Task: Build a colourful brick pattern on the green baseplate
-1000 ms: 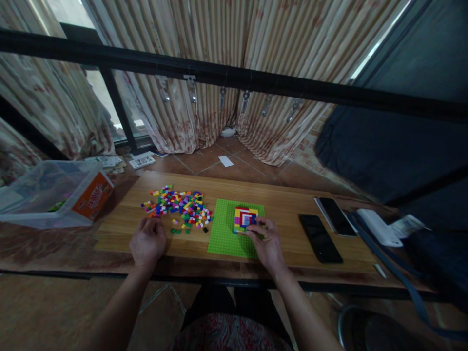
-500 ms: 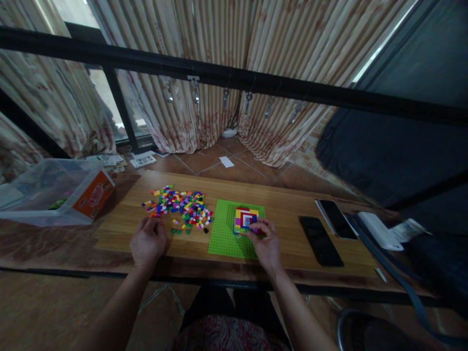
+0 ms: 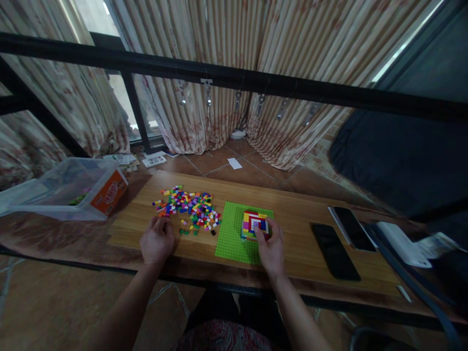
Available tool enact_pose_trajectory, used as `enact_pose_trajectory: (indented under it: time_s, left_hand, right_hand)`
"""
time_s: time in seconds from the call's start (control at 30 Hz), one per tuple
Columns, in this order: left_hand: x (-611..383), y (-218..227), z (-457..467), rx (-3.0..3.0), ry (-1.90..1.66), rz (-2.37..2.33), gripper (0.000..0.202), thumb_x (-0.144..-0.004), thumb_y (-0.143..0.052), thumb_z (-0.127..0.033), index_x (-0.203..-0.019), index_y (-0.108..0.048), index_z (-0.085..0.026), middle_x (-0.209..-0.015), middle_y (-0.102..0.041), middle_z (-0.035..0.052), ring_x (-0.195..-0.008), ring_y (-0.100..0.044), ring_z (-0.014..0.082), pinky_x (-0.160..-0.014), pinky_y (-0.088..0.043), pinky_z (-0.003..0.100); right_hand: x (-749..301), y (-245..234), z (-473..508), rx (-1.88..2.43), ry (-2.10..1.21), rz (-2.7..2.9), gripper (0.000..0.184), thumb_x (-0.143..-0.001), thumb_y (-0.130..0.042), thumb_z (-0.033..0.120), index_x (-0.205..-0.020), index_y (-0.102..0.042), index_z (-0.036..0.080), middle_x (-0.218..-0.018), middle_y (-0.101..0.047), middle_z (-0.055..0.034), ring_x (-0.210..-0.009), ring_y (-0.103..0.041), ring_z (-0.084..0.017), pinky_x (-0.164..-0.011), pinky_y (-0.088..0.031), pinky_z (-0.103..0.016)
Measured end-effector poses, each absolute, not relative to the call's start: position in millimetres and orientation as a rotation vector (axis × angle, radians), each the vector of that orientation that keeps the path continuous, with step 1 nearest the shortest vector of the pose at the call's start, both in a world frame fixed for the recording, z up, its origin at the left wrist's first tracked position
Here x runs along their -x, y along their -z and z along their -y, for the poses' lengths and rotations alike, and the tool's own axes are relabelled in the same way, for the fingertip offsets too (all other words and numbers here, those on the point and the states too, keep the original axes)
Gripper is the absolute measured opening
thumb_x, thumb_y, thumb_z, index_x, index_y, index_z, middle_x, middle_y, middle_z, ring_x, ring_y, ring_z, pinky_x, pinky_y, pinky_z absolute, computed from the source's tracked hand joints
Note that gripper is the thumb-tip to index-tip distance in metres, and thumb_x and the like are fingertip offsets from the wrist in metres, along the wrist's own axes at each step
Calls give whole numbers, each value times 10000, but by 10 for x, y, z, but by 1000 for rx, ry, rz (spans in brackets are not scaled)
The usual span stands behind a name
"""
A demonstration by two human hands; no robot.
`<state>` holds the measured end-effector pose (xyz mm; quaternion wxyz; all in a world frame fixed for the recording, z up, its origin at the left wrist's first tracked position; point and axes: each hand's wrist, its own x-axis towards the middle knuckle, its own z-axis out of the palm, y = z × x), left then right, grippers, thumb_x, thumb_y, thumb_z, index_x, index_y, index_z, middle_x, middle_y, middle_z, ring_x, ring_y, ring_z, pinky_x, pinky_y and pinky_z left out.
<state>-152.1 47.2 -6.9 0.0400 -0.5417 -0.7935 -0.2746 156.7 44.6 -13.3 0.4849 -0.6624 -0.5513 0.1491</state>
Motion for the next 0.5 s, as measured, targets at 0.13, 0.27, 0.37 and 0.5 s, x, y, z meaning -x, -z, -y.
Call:
enact_pose_trajectory:
  time_s: [0.13,0.27,0.37,0.5]
  left_hand:
    - [1515,66,-466,1673,833,2450,188,-862,-469,-257,-890,-646,-201,-1008,-641,37,-783,-589,161,-602,-348,254]
    - [1509,77,-460,1662,850,2480,207,-867,-462,-264,-917,-651,-199,-1021,-639,40,-812,-598,164,-629,-369,257]
    - [1511,77,-454,1678,856,2486,199,-865,-465,-259,-912,-648,-197,-1010,-637,43,-820,-598,165,-635,-374,255]
    - [1523,66,-443,1710,866,2489,204,-868,-457,-237,-907,-650,-185,-999,-631,60,-825,-598,168,-645,-383,257]
  right_hand:
    - [-1541,163,-435,1580,-356,1385,465,-829,-528,492,-1175,-546,182,-1155,-555,-120,-1099,-493,-252,-974,-376,-444]
    - [-1529,198,-423,1563,-350,1375,448,-833,-529,483,-1167,-547,185,-1148,-545,-116,-1083,-502,-242,-963,-395,-424]
    - [-1516,228,-420,1561,-336,1379,445,-838,-518,482,-1169,-549,187,-1167,-529,-120,-1102,-489,-247,-978,-385,-430]
    - [-1510,252,-423,1558,-338,1396,453,-847,-493,496,-1175,-554,189,-1195,-513,-124,-1131,-475,-250,-1004,-365,-438]
